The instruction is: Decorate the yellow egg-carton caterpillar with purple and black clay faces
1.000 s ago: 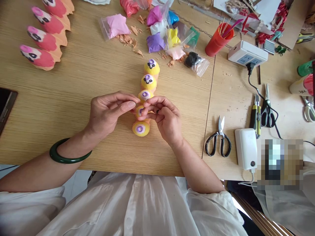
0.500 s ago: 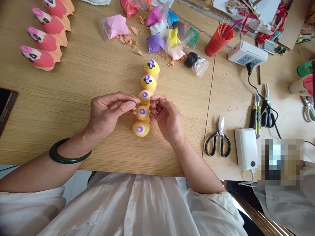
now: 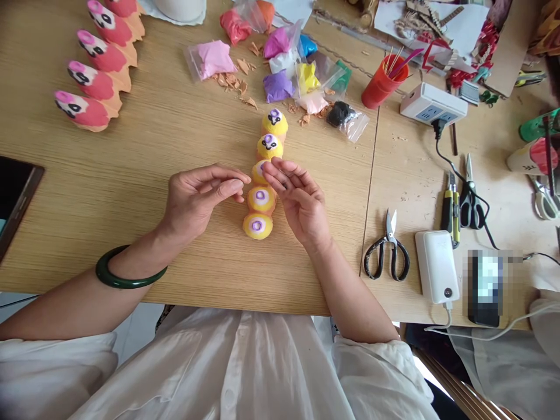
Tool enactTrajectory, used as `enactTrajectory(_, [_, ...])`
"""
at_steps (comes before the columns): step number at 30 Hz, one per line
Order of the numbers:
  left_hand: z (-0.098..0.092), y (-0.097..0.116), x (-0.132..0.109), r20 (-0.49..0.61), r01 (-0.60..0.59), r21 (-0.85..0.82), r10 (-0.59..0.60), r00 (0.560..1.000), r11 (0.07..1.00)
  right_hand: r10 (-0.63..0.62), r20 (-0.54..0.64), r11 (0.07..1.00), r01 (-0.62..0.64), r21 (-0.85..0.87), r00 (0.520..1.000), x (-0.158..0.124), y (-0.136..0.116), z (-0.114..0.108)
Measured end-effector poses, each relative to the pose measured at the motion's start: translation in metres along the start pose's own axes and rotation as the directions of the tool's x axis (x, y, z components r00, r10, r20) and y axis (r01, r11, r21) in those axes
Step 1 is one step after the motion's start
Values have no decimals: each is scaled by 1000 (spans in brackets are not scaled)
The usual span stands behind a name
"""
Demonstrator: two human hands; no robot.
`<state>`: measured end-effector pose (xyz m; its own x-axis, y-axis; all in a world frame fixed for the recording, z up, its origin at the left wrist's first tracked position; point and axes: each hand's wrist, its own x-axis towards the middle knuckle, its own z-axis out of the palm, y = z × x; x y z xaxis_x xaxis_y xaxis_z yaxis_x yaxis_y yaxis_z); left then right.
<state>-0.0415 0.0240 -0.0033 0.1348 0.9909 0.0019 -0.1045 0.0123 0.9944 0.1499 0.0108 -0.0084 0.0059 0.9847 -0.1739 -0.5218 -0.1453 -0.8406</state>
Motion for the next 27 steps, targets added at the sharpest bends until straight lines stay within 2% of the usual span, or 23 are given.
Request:
enactTrajectory(5, [-1,-3,2,6,-7,-37,7,1000,999,-43,-12,996,44,74,999,10,-9,-11])
enactTrajectory(12, [-2,-7,5,17,-10,-58,11,1000,998,125,-33,984,-120,132,992,22,0,-30])
enactTrajectory(15, [-2,-9,6,10,-22,-66,22,1000,998,48,-48,988,-41,146,998,22,-1,-27])
enactTrajectory(18, [-2,-8,6,4,-40,-60,40,999,997,-29,-72,996,34,80,997,20,-3,-20])
enactTrajectory(22, [-1,-4,4,27,-55,-56,56,998,997,-29,-83,999,26,-32,996,13,-6,-10])
enactTrajectory(27, [1,0,-1,49,-111,-63,114,992,992,-67,-16,991,65,-113,998,-2,-12,2])
